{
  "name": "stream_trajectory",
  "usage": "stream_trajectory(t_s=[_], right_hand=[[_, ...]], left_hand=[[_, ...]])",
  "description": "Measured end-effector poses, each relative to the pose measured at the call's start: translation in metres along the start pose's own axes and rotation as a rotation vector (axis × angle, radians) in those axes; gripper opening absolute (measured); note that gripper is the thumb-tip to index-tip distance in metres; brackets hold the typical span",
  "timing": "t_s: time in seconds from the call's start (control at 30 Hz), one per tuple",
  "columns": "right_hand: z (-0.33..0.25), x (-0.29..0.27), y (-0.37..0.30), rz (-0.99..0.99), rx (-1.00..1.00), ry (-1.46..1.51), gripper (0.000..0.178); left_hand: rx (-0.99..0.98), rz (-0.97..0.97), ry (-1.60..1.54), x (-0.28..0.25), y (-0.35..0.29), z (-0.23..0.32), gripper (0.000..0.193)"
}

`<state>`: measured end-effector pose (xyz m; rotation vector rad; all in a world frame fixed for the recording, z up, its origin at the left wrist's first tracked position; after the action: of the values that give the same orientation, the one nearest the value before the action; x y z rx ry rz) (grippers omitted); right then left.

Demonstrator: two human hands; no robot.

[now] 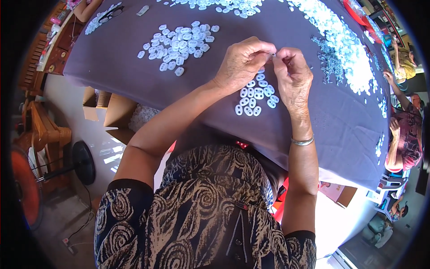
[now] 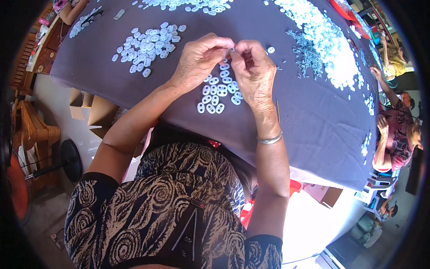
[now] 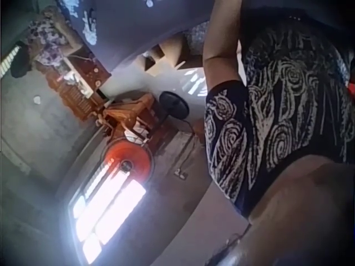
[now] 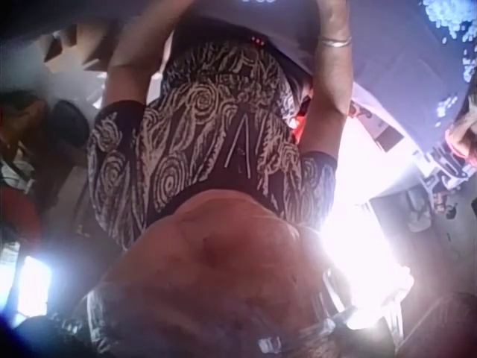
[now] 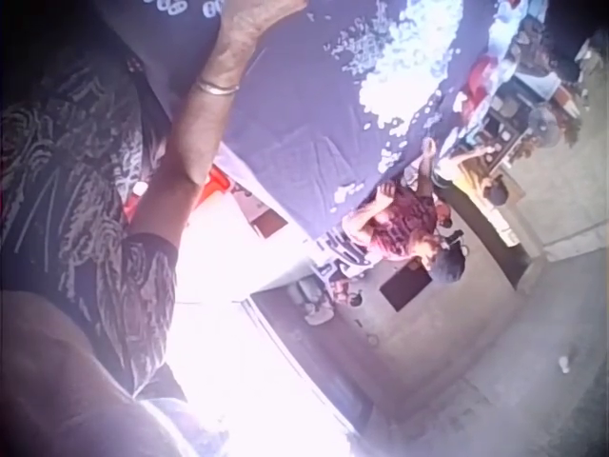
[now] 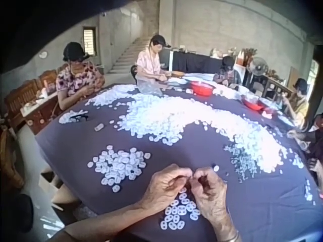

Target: The person assembles small white plastic pieces by inserting small metal pins into their holes by hand.

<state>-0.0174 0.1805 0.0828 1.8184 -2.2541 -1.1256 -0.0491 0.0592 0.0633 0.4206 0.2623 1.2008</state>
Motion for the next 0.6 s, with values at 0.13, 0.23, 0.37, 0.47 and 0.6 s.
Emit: stream_trajectory(t_s=[0.13,0.23,0.37,0.47,0.6], right_hand=[[0.004,-0.004,0.003,-0.026,0.019,0.008,0.005],[0.011,-0.003,0.004,-0.075,0.038,-0.018,0.003],[0.011,0.001,0.004,-0.105,0.064,-0.059,0.004],[0.014,0.004,0.002,-0.11,0.056,0.006,0.006],[0.027,0.01,-0.001,-0.155,0.234,0.21,0.008]], left_hand=[[0.005,-0.008,0.036,0.003,-0.001,0.003,0.029],[0.015,-0.036,0.061,0.007,-0.001,0.006,0.028],[-0.005,-0.009,0.071,0.003,0.0,0.003,0.028],[-0.071,0.004,-0.008,0.001,-0.001,-0.005,0.028],[-0.107,-0.015,-0.163,0.001,0.0,-0.009,0.027]])
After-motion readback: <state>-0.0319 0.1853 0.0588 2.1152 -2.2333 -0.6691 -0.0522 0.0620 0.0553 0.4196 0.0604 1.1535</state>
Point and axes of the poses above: each hand's wrist, its own y-axis towards the middle knuckle, its own x-axis out of the palm, z = x × y, the point moved 10 cm from there along y, towards the middle knuckle, and after that the axes turned 7 degrees about -y, right-handed, at the moved point
